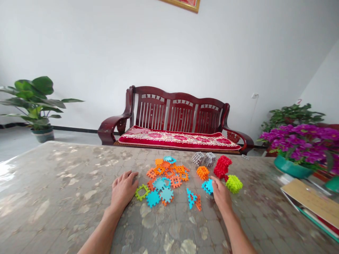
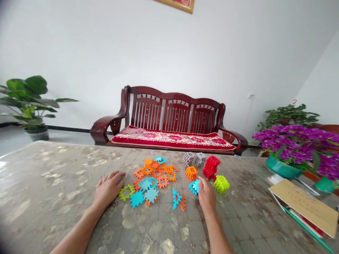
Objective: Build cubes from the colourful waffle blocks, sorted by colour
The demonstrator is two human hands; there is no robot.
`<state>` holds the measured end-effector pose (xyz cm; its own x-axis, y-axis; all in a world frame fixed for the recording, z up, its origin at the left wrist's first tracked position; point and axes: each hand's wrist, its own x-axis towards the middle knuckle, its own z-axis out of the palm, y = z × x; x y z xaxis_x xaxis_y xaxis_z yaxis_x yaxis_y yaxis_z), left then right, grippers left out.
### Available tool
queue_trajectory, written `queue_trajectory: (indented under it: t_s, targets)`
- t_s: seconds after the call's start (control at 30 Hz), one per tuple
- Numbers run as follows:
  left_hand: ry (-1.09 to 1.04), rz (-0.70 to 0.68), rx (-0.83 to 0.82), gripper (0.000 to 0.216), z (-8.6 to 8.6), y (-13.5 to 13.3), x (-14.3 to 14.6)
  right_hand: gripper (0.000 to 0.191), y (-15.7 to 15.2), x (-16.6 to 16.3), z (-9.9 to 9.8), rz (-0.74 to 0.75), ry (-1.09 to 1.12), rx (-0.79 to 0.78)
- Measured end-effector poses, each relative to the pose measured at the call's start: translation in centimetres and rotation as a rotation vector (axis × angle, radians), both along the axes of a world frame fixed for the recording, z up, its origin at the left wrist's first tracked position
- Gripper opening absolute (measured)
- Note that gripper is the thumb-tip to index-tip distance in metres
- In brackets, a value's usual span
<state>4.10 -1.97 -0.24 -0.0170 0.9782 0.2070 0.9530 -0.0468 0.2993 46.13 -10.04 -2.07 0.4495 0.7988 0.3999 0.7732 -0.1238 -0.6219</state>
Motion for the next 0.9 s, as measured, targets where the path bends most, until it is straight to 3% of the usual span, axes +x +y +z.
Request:
queue_trajectory:
  t_s: [0.17,0.33,0.5,0.9]
  targets:
    - [-0.015,0.001,0.01,0.04,-0.1,0.0,0.0,0.051,-0.4,0.1,-0.1,0.001,-0.142,-0.056]
    - [-0.025,0.008,0.023,0.039,-0.2,0.0,0.0,0.052,-0.3,0.7,-0.8,0.045,-0.116,-0.124]
    - [-0.011,-0.001,0.012,0.041,-0.1,0.0,0.0,0.047,0.0,1.2,-1.4,-0.011,-0.082,-0.106]
    - [0.004,0.002,0.015,0.041,-0.2,0.1,0.0,0.05,-0.7,0.2,0.0,-0.018,-0.223,-0.152]
